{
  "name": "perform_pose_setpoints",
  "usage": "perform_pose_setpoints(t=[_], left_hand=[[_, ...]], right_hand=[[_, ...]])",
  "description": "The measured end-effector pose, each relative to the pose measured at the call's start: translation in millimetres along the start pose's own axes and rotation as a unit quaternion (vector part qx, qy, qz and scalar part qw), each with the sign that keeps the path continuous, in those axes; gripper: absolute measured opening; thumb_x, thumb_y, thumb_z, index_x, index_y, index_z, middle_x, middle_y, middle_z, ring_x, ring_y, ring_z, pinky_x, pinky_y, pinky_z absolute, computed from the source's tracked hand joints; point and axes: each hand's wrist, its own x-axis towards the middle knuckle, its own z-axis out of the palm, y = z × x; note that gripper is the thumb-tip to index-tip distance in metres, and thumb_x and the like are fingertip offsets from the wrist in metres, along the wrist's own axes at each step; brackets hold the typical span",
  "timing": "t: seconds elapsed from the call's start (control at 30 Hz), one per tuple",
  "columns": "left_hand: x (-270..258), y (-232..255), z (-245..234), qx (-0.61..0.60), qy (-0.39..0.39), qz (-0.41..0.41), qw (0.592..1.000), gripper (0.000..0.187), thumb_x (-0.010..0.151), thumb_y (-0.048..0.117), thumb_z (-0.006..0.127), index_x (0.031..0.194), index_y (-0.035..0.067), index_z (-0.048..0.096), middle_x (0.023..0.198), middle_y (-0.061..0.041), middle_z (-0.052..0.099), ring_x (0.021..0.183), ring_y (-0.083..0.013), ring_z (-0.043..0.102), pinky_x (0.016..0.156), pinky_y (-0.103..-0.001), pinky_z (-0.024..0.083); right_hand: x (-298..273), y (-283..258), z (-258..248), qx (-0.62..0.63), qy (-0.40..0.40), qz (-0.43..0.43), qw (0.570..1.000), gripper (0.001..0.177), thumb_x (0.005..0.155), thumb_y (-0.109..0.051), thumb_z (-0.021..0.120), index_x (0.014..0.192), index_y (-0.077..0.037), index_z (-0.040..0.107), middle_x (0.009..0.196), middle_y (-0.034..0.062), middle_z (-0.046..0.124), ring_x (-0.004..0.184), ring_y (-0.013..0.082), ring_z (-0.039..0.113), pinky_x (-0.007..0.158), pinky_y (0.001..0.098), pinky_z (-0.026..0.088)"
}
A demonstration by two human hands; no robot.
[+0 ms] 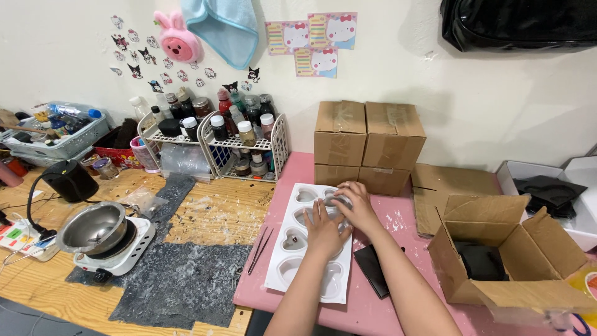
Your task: Assembling small cardboard boxes, placing items inside, and sealing them with tape in a craft workshop.
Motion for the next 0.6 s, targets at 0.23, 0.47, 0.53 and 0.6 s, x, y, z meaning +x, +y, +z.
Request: perform_pose_setpoints(t=[0.23,0.47,0.53,0.6], left_hand=[[-1,2,-4,0.002,-0.015,-0.007,1.0,0.055,0.092,0.053,0.061,0.142,0.03,0.06,0.165,-0.03,0.017,0.157,-0.0413,0.005,0.12,-0.066,-0.002],[-3,5,-11,-0.002,-0.031,-0.012,0.999,0.055,0.094,0.053,0.058,0.146,0.036,0.054,0.165,-0.029,0.013,0.157,-0.0405,0.002,0.12,-0.066,-0.004],[-4,5,-10,-0.005,-0.035,-0.006,0.999,0.055,0.093,0.052,0.058,0.146,0.035,0.054,0.165,-0.029,0.013,0.156,-0.0408,0.002,0.12,-0.067,-0.004],[-5,6,-10,0.009,0.013,0.006,1.0,0.059,0.091,0.047,0.063,0.145,0.025,0.055,0.162,-0.027,0.02,0.153,-0.0443,0.009,0.117,-0.068,-0.001]], right_hand=[[-3,13,9,0.015,0.025,0.039,0.999,0.013,0.089,-0.016,0.075,0.099,-0.006,0.074,0.101,0.0057,0.075,0.104,0.0261,0.066,0.096,0.0414,0.05],[18,10,-20,0.369,0.2,0.253,0.872,0.021,0.096,-0.01,0.069,0.117,-0.005,0.07,0.106,0.0042,0.075,0.095,0.0112,0.07,0.082,0.026,0.059],[24,-6,-42,0.412,0.219,0.234,0.853,0.026,0.095,-0.008,0.069,0.121,-0.006,0.068,0.109,0.0044,0.074,0.097,0.0109,0.069,0.084,0.026,0.059],[31,-39,-72,0.446,0.192,0.276,0.829,0.029,0.094,-0.005,0.072,0.122,-0.003,0.071,0.107,0.0045,0.071,0.092,0.0116,0.065,0.076,0.0276,0.055]])
